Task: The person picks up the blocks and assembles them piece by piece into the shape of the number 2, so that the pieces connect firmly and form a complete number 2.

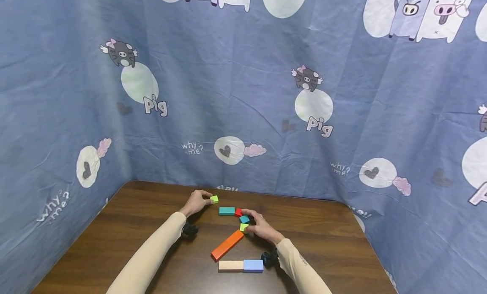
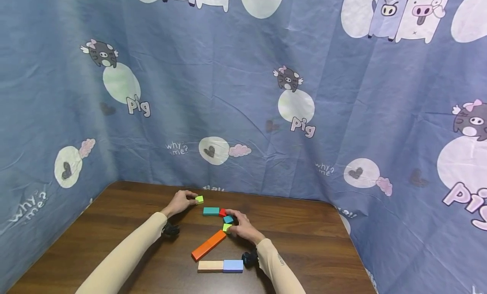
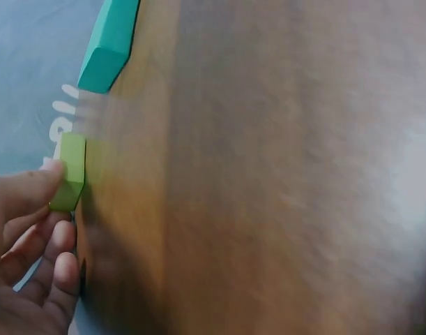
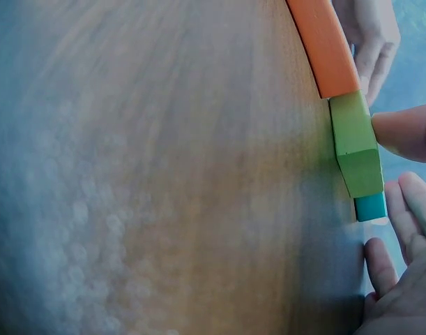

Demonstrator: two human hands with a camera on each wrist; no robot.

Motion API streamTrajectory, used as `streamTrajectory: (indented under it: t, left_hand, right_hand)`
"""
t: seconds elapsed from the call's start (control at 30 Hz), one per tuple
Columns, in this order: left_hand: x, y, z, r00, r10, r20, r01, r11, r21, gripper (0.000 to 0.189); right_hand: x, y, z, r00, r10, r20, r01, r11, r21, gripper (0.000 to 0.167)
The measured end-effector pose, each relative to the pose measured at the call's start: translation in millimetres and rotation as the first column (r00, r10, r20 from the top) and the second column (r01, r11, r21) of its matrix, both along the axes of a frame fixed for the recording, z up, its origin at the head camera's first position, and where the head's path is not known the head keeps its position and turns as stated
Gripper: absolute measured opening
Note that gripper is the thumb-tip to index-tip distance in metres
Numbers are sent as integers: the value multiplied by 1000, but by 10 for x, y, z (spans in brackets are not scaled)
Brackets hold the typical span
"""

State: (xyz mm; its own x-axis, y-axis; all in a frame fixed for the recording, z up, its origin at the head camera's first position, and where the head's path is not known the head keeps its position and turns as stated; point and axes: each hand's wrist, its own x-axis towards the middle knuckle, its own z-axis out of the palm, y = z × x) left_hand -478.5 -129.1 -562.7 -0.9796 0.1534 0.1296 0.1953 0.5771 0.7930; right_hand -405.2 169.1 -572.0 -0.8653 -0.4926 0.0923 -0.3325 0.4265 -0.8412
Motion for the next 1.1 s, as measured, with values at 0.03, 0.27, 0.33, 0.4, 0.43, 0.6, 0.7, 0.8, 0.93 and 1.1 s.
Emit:
streamTrajectory:
  t: [0.03, 0.27, 0.33, 0.4, 0.43, 0.6, 0.7, 0.8, 0.93, 1.1]
  left_hand:
    - [13, -21, -4, 1000, -5, 3, 4, 1000, 14, 30]
    - [103, -172, -52, 999, -40, 24, 38, 998, 51, 31]
    - [153, -194, -64, 999, -45, 15, 45, 998, 37, 31]
    - [212, -208, -70, 998, -57, 4, 57, 998, 23, 30]
    - [237, -208, -70, 998, -63, -2, 63, 998, 20, 30]
    - [317, -200, -64, 993, -111, -38, 111, 994, 0, 28]
    - [329, -199, -78, 989, -137, -53, 138, 990, -2, 27]
    - [337, -198, -96, 988, -142, -52, 143, 990, 2, 28]
    - [357, -187, -116, 988, -141, -57, 142, 990, 5, 29]
    - [369, -175, -122, 985, -150, -88, 150, 989, -8, 31]
  right_hand:
    - [2, 5, 8, 1000, 0, 1, 0, 1000, -1, 67]
    - [30, 2, 68, 1000, 11, -12, -12, 1000, -7, 66]
    - [32, -1, 56, 1000, 10, -17, -10, 1000, -6, 66]
    - [32, -1, 37, 1000, 0, -14, 0, 1000, 3, 66]
    - [12, 6, -9, 1000, -17, -9, 17, 1000, 18, 67]
    - [10, 8, -13, 1000, -22, 5, 22, 1000, 3, 67]
    - [49, -6, 50, 1000, -12, 10, 12, 1000, -24, 66]
    - [119, -24, 165, 1000, 14, 12, -13, 999, -44, 64]
    - [206, -37, 310, 999, 46, 24, -45, 998, -42, 63]
    - [232, -48, 347, 999, 49, 15, -49, 998, -36, 63]
